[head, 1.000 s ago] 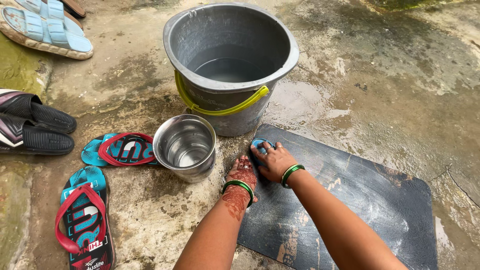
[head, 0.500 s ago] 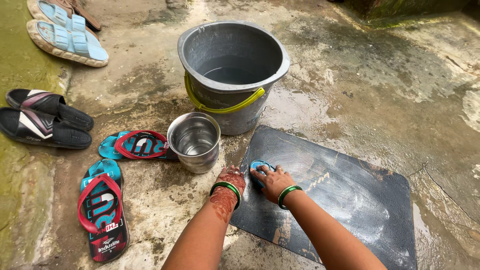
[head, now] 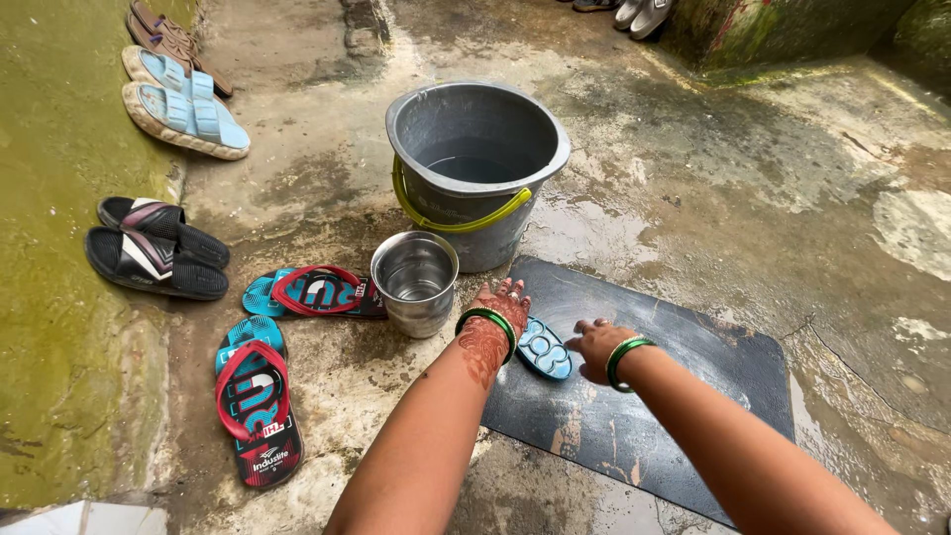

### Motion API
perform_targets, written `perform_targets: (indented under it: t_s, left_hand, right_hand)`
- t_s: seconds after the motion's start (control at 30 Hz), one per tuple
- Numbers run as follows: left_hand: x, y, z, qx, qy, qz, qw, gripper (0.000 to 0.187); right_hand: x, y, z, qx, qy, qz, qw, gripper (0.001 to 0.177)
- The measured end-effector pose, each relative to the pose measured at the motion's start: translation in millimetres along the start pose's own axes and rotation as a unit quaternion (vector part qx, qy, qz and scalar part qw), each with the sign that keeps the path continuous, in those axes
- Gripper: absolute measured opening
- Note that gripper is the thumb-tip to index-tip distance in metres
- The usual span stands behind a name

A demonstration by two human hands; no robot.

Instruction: The person scrubs a black mat on a concrete floor using a small blue brush and soapy water.

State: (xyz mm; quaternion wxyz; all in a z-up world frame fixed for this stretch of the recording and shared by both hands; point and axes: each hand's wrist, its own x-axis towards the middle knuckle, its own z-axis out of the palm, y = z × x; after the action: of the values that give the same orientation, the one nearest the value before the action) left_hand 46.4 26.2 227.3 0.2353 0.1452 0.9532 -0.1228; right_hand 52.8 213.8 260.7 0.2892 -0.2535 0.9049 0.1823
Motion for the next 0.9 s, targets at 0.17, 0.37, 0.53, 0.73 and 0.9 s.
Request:
perform_targets:
  t_s: [0.17, 0.37, 0.53, 0.73, 0.9]
  left_hand:
    - [5.7, 6.9, -12.4, -0.009, 0.045, 0.0, 0.999, 0.058]
    - [-29.6, 8.5, -51.8, 0.066, 0.014, 0.009, 0.998, 0.061]
    - [-43.2, 14.1, -79.1, 0.08, 0.059, 0.03, 0.995, 0.053]
    - [-59.1, 11.5, -102.9, 0.097, 0.089, 0.051, 0.99, 0.041]
    - [-75.7, 12.2, -123.2, 0.112, 0.114, 0.054, 0.986, 0.031]
  right_hand:
    - [-18.8, 25.9, -30.7, -0.008, 0.041, -0.006, 0.999, 0.057]
    - [-36.9, 39.8, -35.6, -0.023, 0.05, -0.024, 0.998, 0.057]
    - [-58.6, 45.1, -34.6, -0.012, 0.022, 0.003, 1.0, 0.057]
    - [-78.6, 29.1, -52.4, 0.018, -0.003, 0.036, 0.999, 0.06]
    - [-82.4, 19.2, -64.0, 0.006, 0.043, -0.006, 0.999, 0.058]
